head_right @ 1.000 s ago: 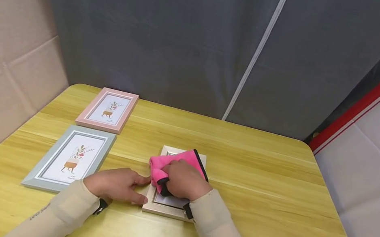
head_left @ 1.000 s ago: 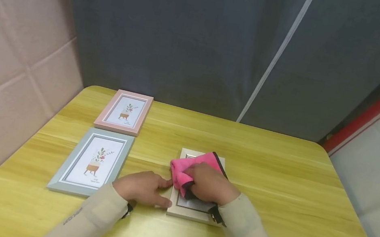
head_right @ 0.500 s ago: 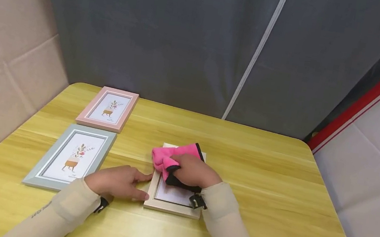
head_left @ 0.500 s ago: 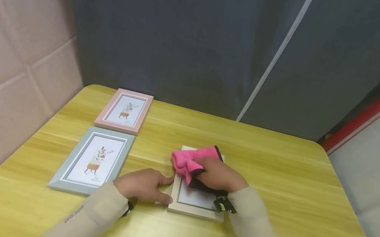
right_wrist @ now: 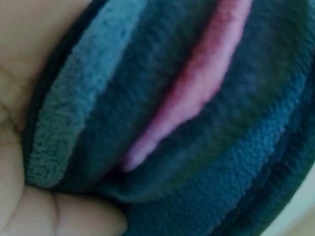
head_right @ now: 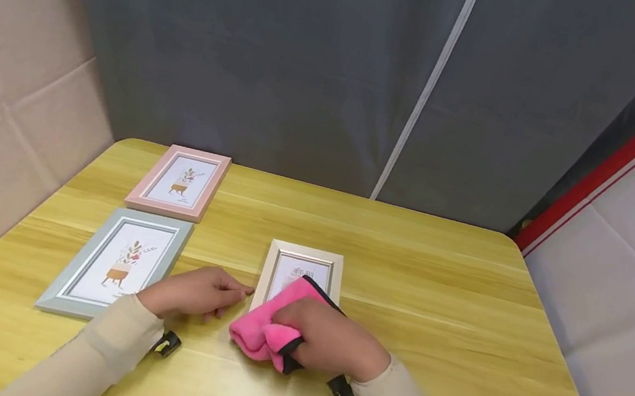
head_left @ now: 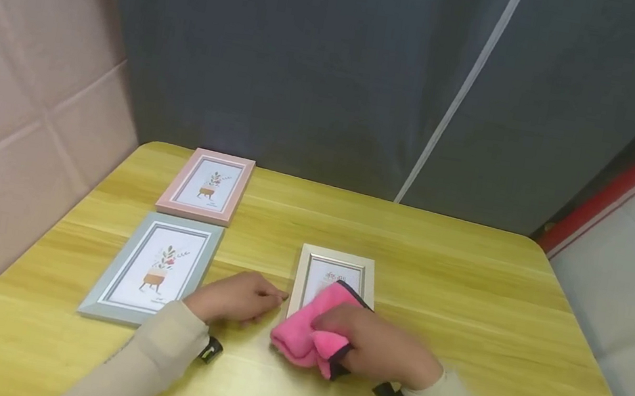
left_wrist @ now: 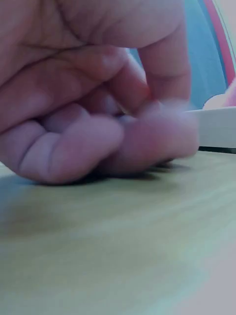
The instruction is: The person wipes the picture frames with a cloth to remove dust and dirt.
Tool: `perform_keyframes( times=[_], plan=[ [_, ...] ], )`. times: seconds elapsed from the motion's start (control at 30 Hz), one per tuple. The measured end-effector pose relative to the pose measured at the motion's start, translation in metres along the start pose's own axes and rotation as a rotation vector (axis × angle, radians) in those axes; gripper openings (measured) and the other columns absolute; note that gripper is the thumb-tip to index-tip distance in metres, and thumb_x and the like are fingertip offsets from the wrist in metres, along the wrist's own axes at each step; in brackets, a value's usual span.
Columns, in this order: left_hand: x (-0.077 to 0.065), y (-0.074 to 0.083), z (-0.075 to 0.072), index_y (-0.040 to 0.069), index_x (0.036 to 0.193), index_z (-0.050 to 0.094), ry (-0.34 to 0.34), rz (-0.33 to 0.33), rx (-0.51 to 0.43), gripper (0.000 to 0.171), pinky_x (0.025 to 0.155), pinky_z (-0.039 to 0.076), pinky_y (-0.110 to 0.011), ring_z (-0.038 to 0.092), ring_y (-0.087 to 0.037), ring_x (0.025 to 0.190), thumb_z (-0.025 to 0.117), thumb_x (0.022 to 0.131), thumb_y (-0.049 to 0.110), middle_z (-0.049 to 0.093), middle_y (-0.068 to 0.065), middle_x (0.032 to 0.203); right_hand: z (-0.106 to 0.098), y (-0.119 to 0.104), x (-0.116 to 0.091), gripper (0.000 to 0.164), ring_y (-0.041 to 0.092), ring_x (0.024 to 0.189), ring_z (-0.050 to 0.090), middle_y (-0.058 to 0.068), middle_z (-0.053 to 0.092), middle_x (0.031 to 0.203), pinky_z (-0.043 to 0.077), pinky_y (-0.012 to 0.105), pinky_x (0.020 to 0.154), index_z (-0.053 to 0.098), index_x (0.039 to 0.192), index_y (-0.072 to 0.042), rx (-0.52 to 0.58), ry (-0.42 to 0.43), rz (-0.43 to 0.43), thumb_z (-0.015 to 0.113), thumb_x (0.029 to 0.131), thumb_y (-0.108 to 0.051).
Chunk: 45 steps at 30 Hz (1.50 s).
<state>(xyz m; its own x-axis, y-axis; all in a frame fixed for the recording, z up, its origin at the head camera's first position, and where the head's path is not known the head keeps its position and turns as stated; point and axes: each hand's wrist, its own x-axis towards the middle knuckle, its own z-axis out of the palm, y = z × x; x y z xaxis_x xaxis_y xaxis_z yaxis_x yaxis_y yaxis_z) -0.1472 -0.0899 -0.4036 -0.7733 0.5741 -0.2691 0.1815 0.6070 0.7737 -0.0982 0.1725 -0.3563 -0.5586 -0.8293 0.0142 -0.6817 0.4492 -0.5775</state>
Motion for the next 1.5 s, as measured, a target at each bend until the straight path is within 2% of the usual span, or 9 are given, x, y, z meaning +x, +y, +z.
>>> perform_keyframes(
  times=[0.13, 0.23, 0.3, 0.47, 0.57, 0.73, 0.9, 1.27, 1.5],
  plan=[
    [0.002, 0.004, 0.001, 0.008, 0.071, 0.066, 0.025, 0.006, 0.005, 0.04, 0.057, 0.042, -0.033, 0.046, -0.012, 0.048, 0.056, 0.101, 0.033, 0.054, 0.0, 0.056, 0.013, -0.011, -0.001, 0.036, 0.011, 0.116, 0.056, -0.016, 0.067, 0.11, 0.04, 0.03, 0.105, 0.073, 0.109, -0.02, -0.168, -0.029, 0.054, 0.068, 0.081, 0.002],
    [0.004, 0.007, 0.001, 0.01, 0.088, 0.074, 0.036, 0.011, 0.023, 0.029, 0.058, 0.043, -0.034, 0.048, -0.013, 0.05, 0.06, 0.099, 0.033, 0.057, -0.001, 0.06, 0.02, -0.016, -0.002, 0.053, 0.017, 0.129, 0.05, -0.007, 0.061, 0.134, 0.037, 0.034, 0.109, 0.062, 0.136, -0.017, -0.278, -0.047, 0.109, 0.072, 0.085, -0.007],
    [0.007, 0.01, 0.001, 0.01, 0.104, 0.076, 0.065, 0.016, 0.051, 0.027, 0.06, 0.047, -0.034, 0.054, -0.014, 0.055, 0.063, 0.097, 0.033, 0.063, -0.001, 0.07, 0.023, -0.017, -0.002, 0.056, 0.019, 0.129, 0.049, -0.003, 0.058, 0.137, 0.038, 0.035, 0.108, 0.059, 0.139, -0.018, -0.333, -0.04, 0.111, 0.074, 0.085, -0.012],
    [0.013, 0.018, 0.006, 0.006, 0.121, 0.071, 0.154, 0.015, 0.142, 0.041, 0.09, 0.051, -0.043, 0.065, -0.025, 0.102, 0.07, 0.092, 0.034, 0.071, -0.007, 0.114, 0.031, -0.017, -0.003, 0.059, 0.019, 0.121, 0.05, 0.001, 0.057, 0.134, 0.043, 0.037, 0.103, 0.058, 0.141, -0.021, -0.428, 0.014, 0.091, 0.074, 0.084, -0.015],
    [0.013, 0.02, 0.01, 0.004, 0.122, 0.07, 0.169, 0.005, 0.159, 0.042, 0.099, 0.046, -0.044, 0.06, -0.026, 0.116, 0.072, 0.091, 0.032, 0.067, -0.009, 0.124, 0.033, -0.016, -0.004, 0.057, 0.017, 0.118, 0.051, -0.001, 0.058, 0.13, 0.043, 0.036, 0.102, 0.062, 0.137, -0.021, -0.413, 0.035, 0.108, 0.074, 0.082, -0.012],
    [0.011, 0.019, 0.011, 0.004, 0.122, 0.07, 0.159, 0.01, 0.155, 0.04, 0.081, 0.051, -0.037, 0.061, -0.018, 0.088, 0.072, 0.091, 0.029, 0.07, -0.009, 0.115, 0.029, -0.018, -0.002, 0.039, 0.01, 0.104, 0.056, -0.012, 0.063, 0.11, 0.047, 0.031, 0.093, 0.074, 0.108, -0.024, -0.302, 0.059, 0.202, 0.074, 0.074, -0.005],
    [0.01, 0.02, 0.011, 0.004, 0.123, 0.07, 0.151, 0.022, 0.152, 0.041, 0.066, 0.046, -0.032, 0.052, -0.014, 0.066, 0.073, 0.09, 0.029, 0.068, -0.003, 0.097, 0.02, -0.017, -0.005, 0.031, 0.003, 0.076, 0.05, -0.019, 0.052, 0.079, 0.046, 0.025, 0.076, 0.06, 0.072, -0.031, -0.218, 0.083, 0.269, 0.072, 0.077, -0.004],
    [0.007, 0.021, 0.013, 0.003, 0.125, 0.068, 0.157, -0.008, 0.151, 0.043, 0.08, 0.048, -0.038, 0.054, -0.015, 0.073, 0.072, 0.091, 0.03, 0.067, -0.013, 0.124, 0.006, -0.012, -0.021, 0.031, 0.003, 0.051, 0.042, -0.015, 0.045, 0.055, 0.039, 0.023, 0.05, 0.054, 0.059, -0.027, -0.211, 0.097, 0.424, 0.064, 0.07, 0.0],
    [0.005, 0.018, 0.013, 0.003, 0.124, 0.068, 0.152, -0.001, 0.123, 0.042, 0.058, 0.043, -0.033, 0.043, -0.015, 0.059, 0.072, 0.092, 0.029, 0.067, -0.014, 0.124, 0.006, -0.008, -0.016, 0.031, 0.003, 0.053, 0.042, -0.017, 0.045, 0.057, 0.04, 0.022, 0.054, 0.054, 0.061, -0.027, -0.244, 0.118, 0.322, 0.067, 0.071, 0.0]
  ],
)
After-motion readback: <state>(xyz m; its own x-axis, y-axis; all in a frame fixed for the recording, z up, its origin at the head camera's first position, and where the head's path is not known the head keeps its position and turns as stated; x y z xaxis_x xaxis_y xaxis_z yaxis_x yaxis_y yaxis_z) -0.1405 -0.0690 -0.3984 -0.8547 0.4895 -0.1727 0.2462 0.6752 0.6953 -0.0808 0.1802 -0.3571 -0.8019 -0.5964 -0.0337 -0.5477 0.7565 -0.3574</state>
